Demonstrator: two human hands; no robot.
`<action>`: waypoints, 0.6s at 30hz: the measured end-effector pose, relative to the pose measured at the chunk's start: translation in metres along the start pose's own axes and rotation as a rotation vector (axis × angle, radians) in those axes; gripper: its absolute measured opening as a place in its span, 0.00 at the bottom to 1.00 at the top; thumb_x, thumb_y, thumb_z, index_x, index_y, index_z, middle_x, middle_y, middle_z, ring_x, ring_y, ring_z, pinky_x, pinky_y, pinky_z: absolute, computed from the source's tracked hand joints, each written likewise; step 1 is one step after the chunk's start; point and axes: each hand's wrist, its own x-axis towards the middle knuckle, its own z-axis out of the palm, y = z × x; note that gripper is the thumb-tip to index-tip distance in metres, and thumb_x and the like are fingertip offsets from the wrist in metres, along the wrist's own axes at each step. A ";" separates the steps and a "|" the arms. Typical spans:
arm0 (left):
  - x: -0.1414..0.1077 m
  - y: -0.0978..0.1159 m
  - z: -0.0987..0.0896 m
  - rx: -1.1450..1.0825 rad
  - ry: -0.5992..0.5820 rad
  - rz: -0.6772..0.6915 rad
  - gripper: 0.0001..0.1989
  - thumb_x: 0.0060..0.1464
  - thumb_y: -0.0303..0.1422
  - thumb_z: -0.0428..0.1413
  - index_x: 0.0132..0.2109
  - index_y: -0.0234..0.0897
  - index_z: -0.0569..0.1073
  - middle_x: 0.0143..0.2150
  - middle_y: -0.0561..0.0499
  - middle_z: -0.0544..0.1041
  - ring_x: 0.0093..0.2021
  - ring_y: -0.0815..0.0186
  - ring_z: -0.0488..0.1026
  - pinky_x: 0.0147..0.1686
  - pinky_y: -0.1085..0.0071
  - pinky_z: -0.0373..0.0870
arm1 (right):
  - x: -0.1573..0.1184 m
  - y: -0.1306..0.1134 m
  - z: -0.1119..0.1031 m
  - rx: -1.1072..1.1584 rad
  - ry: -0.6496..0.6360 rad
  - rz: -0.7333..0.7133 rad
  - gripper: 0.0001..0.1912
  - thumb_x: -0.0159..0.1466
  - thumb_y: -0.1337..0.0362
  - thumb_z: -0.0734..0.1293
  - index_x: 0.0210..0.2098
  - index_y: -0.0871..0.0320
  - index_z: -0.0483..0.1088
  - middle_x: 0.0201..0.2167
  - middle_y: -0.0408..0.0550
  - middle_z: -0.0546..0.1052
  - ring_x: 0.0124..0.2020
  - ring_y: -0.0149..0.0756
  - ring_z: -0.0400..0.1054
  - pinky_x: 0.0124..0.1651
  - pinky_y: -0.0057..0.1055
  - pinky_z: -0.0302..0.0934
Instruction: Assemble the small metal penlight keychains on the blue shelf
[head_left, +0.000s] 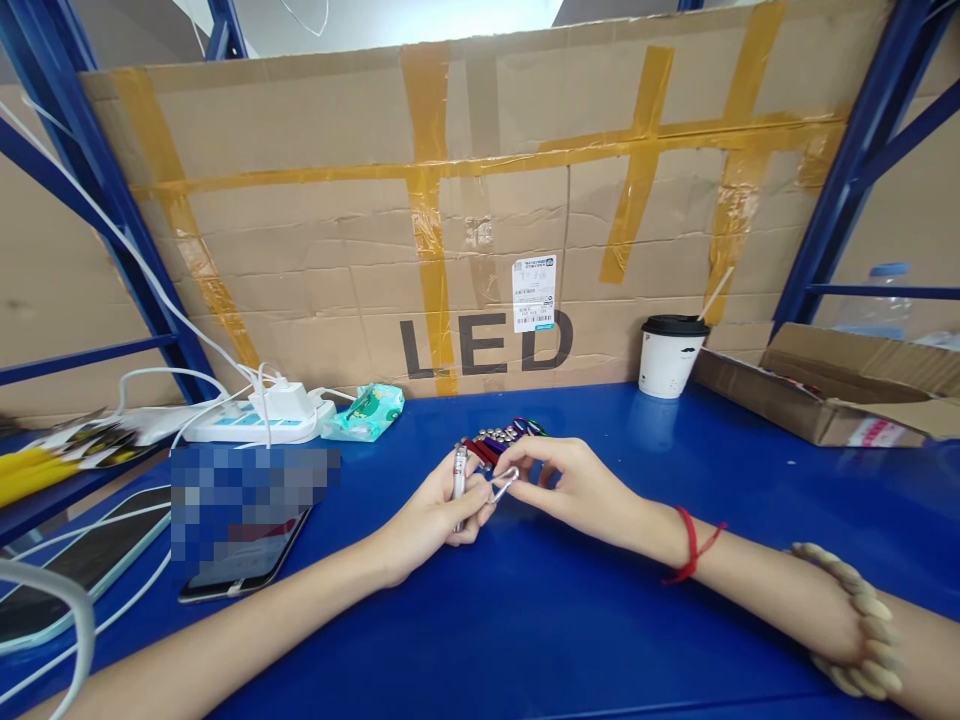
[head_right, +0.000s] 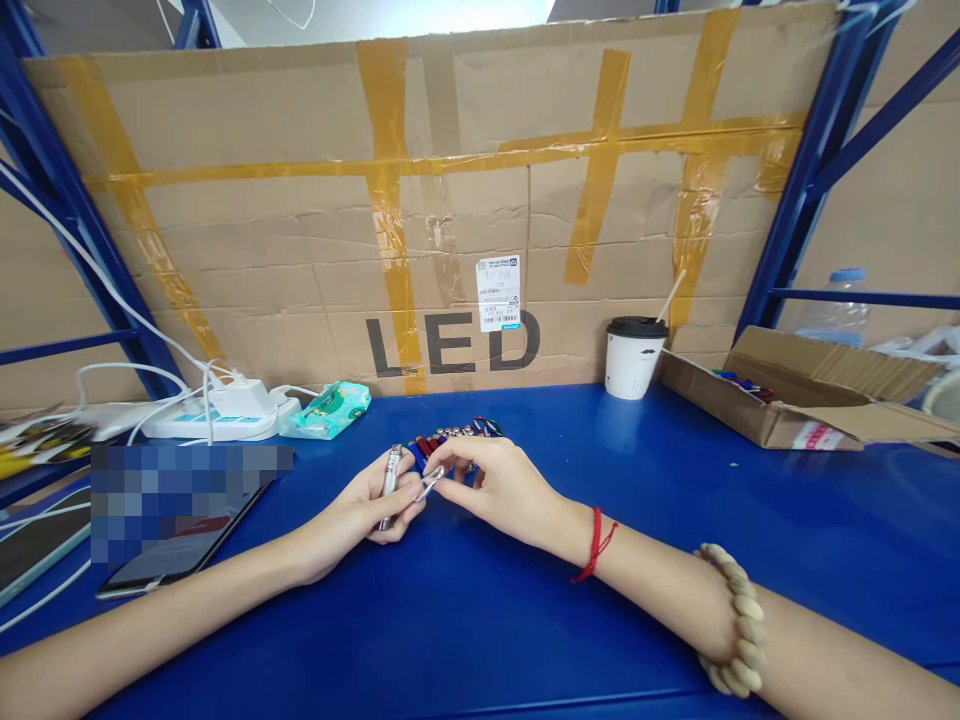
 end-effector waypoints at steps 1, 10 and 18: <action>0.000 -0.001 0.000 0.007 0.029 0.006 0.21 0.52 0.45 0.54 0.33 0.39 0.49 0.23 0.61 0.59 0.17 0.79 0.50 0.17 0.80 0.42 | 0.000 0.001 -0.001 -0.032 -0.014 -0.022 0.07 0.61 0.63 0.63 0.36 0.58 0.71 0.33 0.45 0.75 0.30 0.28 0.67 0.29 0.22 0.60; -0.003 -0.008 0.000 0.421 0.261 0.188 0.12 0.57 0.39 0.47 0.32 0.37 0.53 0.25 0.59 0.55 0.22 0.76 0.50 0.22 0.79 0.50 | -0.005 -0.005 -0.002 -0.427 -0.175 -0.176 0.15 0.66 0.59 0.56 0.47 0.57 0.69 0.33 0.47 0.74 0.33 0.32 0.69 0.33 0.24 0.59; -0.006 -0.001 0.002 0.614 0.208 0.208 0.09 0.56 0.34 0.46 0.31 0.37 0.54 0.25 0.58 0.56 0.24 0.75 0.51 0.25 0.77 0.52 | -0.006 -0.004 0.002 -0.519 -0.272 -0.228 0.14 0.67 0.61 0.56 0.33 0.61 0.68 0.27 0.47 0.71 0.25 0.29 0.64 0.26 0.24 0.53</action>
